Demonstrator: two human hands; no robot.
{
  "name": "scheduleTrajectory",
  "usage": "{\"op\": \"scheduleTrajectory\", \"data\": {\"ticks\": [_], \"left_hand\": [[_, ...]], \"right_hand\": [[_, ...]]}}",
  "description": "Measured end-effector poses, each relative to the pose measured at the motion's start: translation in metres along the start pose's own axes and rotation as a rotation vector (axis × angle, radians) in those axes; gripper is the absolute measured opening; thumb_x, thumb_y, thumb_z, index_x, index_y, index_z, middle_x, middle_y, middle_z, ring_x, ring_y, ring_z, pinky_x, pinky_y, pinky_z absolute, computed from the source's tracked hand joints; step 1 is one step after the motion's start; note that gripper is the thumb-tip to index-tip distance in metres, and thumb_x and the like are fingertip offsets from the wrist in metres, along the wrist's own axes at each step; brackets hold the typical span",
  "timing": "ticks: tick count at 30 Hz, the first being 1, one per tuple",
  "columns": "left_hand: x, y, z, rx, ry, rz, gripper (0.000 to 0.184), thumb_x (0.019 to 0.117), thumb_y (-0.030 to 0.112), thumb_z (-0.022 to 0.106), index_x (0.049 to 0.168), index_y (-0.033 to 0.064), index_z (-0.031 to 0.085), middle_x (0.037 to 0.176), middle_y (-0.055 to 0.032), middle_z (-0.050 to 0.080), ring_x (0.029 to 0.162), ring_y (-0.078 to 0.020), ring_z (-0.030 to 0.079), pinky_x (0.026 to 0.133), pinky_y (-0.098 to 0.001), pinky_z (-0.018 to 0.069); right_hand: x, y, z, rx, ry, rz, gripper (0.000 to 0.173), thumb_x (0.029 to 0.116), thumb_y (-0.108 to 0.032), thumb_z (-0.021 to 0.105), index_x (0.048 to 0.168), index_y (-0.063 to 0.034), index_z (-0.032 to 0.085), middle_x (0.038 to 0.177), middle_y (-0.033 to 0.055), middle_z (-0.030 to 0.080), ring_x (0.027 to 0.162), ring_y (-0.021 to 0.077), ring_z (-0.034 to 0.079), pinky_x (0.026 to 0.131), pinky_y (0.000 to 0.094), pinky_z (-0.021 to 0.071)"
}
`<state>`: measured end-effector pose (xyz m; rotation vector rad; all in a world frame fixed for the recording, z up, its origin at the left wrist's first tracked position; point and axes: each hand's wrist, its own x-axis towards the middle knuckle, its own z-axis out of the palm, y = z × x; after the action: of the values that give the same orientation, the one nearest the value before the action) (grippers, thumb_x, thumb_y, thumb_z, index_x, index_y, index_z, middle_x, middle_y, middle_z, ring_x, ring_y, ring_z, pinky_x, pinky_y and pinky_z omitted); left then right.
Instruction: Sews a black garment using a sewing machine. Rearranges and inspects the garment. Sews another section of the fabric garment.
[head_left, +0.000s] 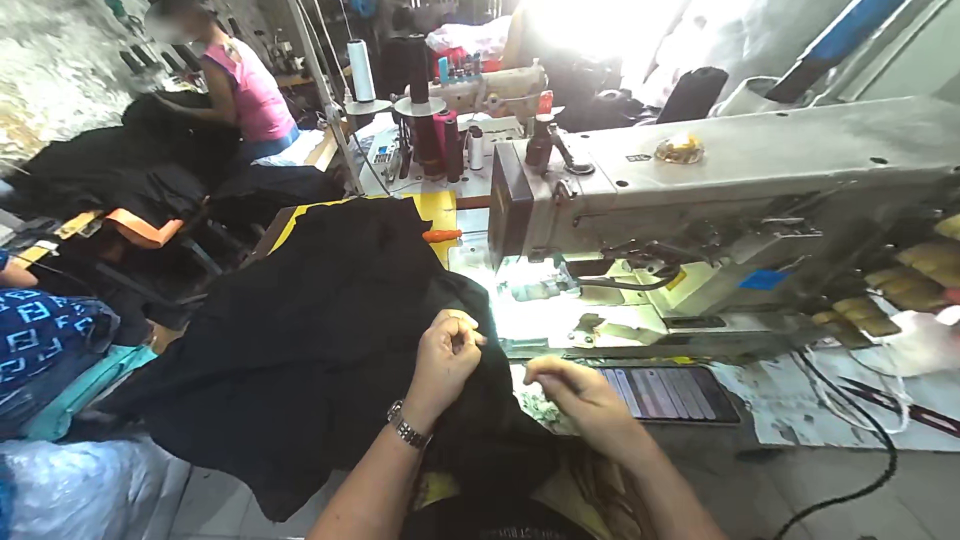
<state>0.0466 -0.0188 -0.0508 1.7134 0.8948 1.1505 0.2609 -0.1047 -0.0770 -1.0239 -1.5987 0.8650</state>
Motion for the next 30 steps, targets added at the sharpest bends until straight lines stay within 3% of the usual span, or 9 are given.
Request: {"op": "scheduleTrajectory", "data": {"ticks": [2, 5, 11, 18, 22, 24, 26, 28, 30], "left_hand": [[0.001, -0.002, 0.001, -0.020, 0.002, 0.019, 0.011, 0.0868, 0.000, 0.056, 0.077, 0.0034, 0.061, 0.107, -0.0102, 0.064, 0.089, -0.0141, 0.068, 0.073, -0.0284, 0.0614], [0.002, -0.003, 0.003, -0.031, 0.010, 0.027, 0.011, 0.0861, 0.001, 0.056, 0.077, 0.0043, 0.062, 0.107, -0.0096, 0.065, 0.088, -0.0139, 0.068, 0.072, -0.0280, 0.0614], [0.001, -0.003, 0.003, -0.031, 0.009, 0.009, 0.012, 0.0864, 0.001, 0.056, 0.077, 0.0045, 0.062, 0.105, -0.0090, 0.065, 0.088, -0.0141, 0.068, 0.073, -0.0287, 0.0617], [0.002, -0.005, 0.003, -0.012, 0.016, 0.036, 0.011, 0.0856, 0.001, 0.056, 0.077, 0.0042, 0.062, 0.104, -0.0090, 0.065, 0.088, -0.0149, 0.068, 0.074, -0.0295, 0.0615], [0.002, -0.006, 0.006, 0.031, 0.034, 0.053, 0.011, 0.0858, 0.002, 0.057, 0.076, 0.0050, 0.063, 0.102, -0.0083, 0.066, 0.086, -0.0130, 0.068, 0.071, -0.0265, 0.0601], [0.001, -0.005, 0.008, 0.056, 0.036, 0.056, 0.011, 0.0860, 0.002, 0.057, 0.078, 0.0054, 0.064, 0.102, -0.0076, 0.067, 0.086, -0.0116, 0.067, 0.071, -0.0252, 0.0592], [0.000, -0.004, 0.008, 0.075, 0.035, 0.065, 0.011, 0.0857, 0.003, 0.057, 0.078, 0.0058, 0.064, 0.102, -0.0070, 0.067, 0.085, -0.0105, 0.067, 0.071, -0.0241, 0.0587], [0.000, -0.004, 0.007, 0.090, 0.034, 0.077, 0.010, 0.0850, 0.004, 0.057, 0.078, 0.0063, 0.064, 0.101, -0.0061, 0.067, 0.084, -0.0093, 0.067, 0.069, -0.0229, 0.0578], [0.000, -0.005, 0.007, 0.094, 0.041, 0.079, 0.009, 0.0835, 0.004, 0.057, 0.078, 0.0062, 0.064, 0.101, -0.0056, 0.068, 0.080, -0.0084, 0.067, 0.066, -0.0222, 0.0571]], "right_hand": [[-0.005, -0.002, -0.019, 0.330, 0.093, 0.002, 0.018, 0.1053, -0.027, 0.056, 0.106, -0.0219, 0.073, 0.079, -0.0122, 0.062, 0.055, -0.0062, 0.044, 0.049, 0.0125, 0.0387], [-0.009, -0.015, -0.037, 0.624, 0.191, -0.037, 0.013, 0.1015, -0.033, 0.063, 0.105, -0.0248, 0.073, 0.066, -0.0128, 0.055, 0.048, -0.0041, 0.042, 0.045, 0.0142, 0.0383], [0.000, -0.016, -0.022, 0.566, 0.293, -0.019, 0.015, 0.1027, -0.025, 0.062, 0.108, -0.0169, 0.074, 0.066, -0.0079, 0.060, 0.049, -0.0020, 0.049, 0.046, 0.0143, 0.0433], [-0.012, -0.022, -0.063, 0.878, 0.473, -0.181, 0.012, 0.1029, -0.028, 0.061, 0.102, -0.0267, 0.072, 0.062, -0.0114, 0.057, 0.046, -0.0007, 0.047, 0.044, 0.0160, 0.0409], [-0.026, -0.021, -0.078, 0.858, 0.544, -0.177, 0.016, 0.1058, -0.029, 0.055, 0.111, -0.0292, 0.070, 0.057, -0.0131, 0.052, 0.043, -0.0014, 0.044, 0.042, 0.0158, 0.0389], [-0.027, -0.022, -0.077, 0.763, 0.532, -0.166, 0.017, 0.1035, -0.036, 0.059, 0.114, -0.0322, 0.071, 0.065, -0.0132, 0.060, 0.047, -0.0015, 0.049, 0.044, 0.0155, 0.0424], [-0.024, -0.022, -0.076, 0.752, 0.514, -0.193, 0.018, 0.1011, -0.038, 0.062, 0.112, -0.0321, 0.074, 0.103, -0.0060, 0.075, 0.057, 0.0004, 0.058, 0.050, 0.0156, 0.0463], [-0.022, -0.019, -0.078, 0.870, 0.456, -0.250, 0.020, 0.1039, -0.033, 0.058, 0.113, -0.0251, 0.073, 0.139, 0.0048, 0.066, 0.063, 0.0035, 0.062, 0.052, 0.0174, 0.0475], [-0.021, -0.020, -0.073, 1.033, 0.371, -0.269, 0.026, 0.1059, -0.032, 0.054, 0.117, -0.0222, 0.074, 0.133, 0.0016, 0.068, 0.063, 0.0032, 0.063, 0.053, 0.0165, 0.0489]]}}
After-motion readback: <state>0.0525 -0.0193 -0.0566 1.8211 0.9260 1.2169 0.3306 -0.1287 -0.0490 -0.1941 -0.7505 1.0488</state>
